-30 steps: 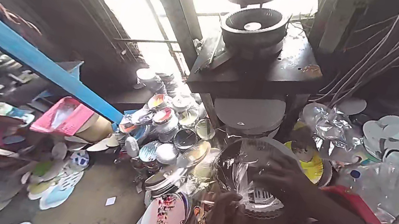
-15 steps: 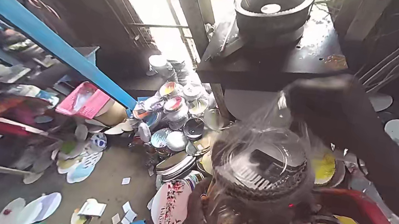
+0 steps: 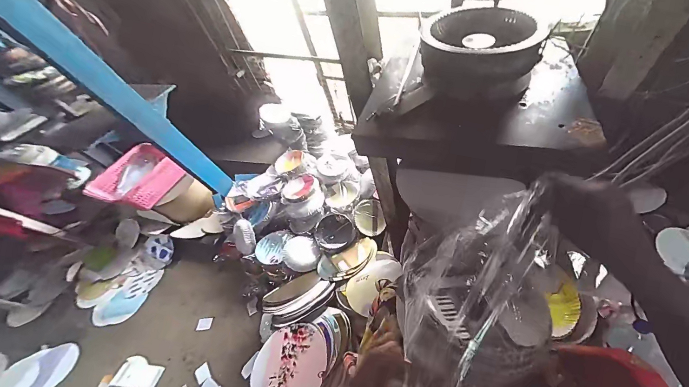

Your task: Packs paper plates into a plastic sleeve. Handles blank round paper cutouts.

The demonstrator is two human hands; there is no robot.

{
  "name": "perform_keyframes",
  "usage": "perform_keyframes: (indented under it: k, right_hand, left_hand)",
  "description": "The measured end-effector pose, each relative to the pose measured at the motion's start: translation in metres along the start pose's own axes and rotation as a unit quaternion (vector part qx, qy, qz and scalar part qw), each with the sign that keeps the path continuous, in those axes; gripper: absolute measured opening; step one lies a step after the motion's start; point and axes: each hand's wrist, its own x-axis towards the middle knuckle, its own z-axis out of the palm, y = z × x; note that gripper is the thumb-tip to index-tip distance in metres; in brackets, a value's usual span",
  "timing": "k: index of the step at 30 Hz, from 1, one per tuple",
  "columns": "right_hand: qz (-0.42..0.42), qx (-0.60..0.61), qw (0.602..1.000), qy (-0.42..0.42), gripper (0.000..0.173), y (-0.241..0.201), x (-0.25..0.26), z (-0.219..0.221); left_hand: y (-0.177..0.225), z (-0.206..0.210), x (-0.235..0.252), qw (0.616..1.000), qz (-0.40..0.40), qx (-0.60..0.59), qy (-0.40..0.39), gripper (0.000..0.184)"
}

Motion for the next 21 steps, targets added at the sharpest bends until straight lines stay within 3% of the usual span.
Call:
perform_keyframes:
  k: [2, 3, 6, 8, 11, 13, 14, 15, 16, 17, 18, 19, 21]
  right_hand:
    - [-0.023, -0.006, 0.990, -0.141, 0.020, 0.021, -0.013, 0.042]
    - [-0.065, -0.001, 0.986, -0.154, 0.021, 0.030, -0.020, 0.064]
    - [-0.097, 0.133, 0.986, -0.021, 0.032, 0.028, -0.030, 0.088]
    - [-0.036, 0.338, 0.940, 0.000, 0.037, -0.002, -0.032, 0.070]
    - [-0.058, 0.584, 0.803, -0.103, 0.047, -0.049, -0.051, 0.046]
    - [-0.067, 0.646, 0.731, -0.209, 0.053, -0.069, -0.052, 0.048]
    - [-0.073, 0.651, 0.713, -0.250, 0.050, -0.076, -0.049, 0.054]
    - [-0.087, 0.615, 0.735, -0.274, 0.045, -0.083, -0.047, 0.061]
    - [-0.121, 0.527, 0.793, -0.280, 0.045, -0.091, -0.045, 0.065]
    - [-0.155, 0.414, 0.853, -0.276, 0.054, -0.103, -0.044, 0.068]
    - [-0.169, 0.337, 0.883, -0.280, 0.064, -0.116, -0.045, 0.072]
    - [-0.176, 0.306, 0.887, -0.298, 0.070, -0.124, -0.049, 0.077]
    - [-0.170, 0.365, 0.843, -0.356, 0.077, -0.126, -0.049, 0.084]
  left_hand:
    - [-0.007, 0.002, -0.001, 0.990, 0.000, -0.130, -0.062, 0.036]
    - [-0.014, 0.005, -0.001, 0.971, -0.010, -0.223, -0.079, 0.042]
    - [-0.025, 0.016, -0.003, 0.883, -0.136, -0.448, -0.016, 0.042]
    - [-0.025, 0.016, -0.004, 0.848, -0.196, -0.490, 0.050, 0.036]
    - [-0.030, 0.007, -0.009, 0.899, -0.187, -0.396, 0.023, 0.040]
    - [-0.030, 0.009, -0.007, 0.935, -0.180, -0.304, 0.017, 0.045]
    - [-0.030, 0.009, -0.005, 0.953, -0.166, -0.252, -0.014, 0.061]
    - [-0.029, 0.007, -0.003, 0.962, -0.160, -0.214, -0.052, 0.070]
    - [-0.026, 0.004, -0.001, 0.969, -0.151, -0.179, -0.081, 0.069]
    - [-0.021, 0.001, 0.000, 0.974, -0.151, -0.141, -0.097, 0.063]
    - [-0.014, -0.001, -0.002, 0.977, -0.163, -0.102, -0.087, 0.052]
    - [-0.009, 0.001, -0.005, 0.980, -0.175, -0.081, -0.055, 0.041]
    - [-0.009, 0.011, -0.005, 0.970, -0.186, -0.141, 0.064, 0.028]
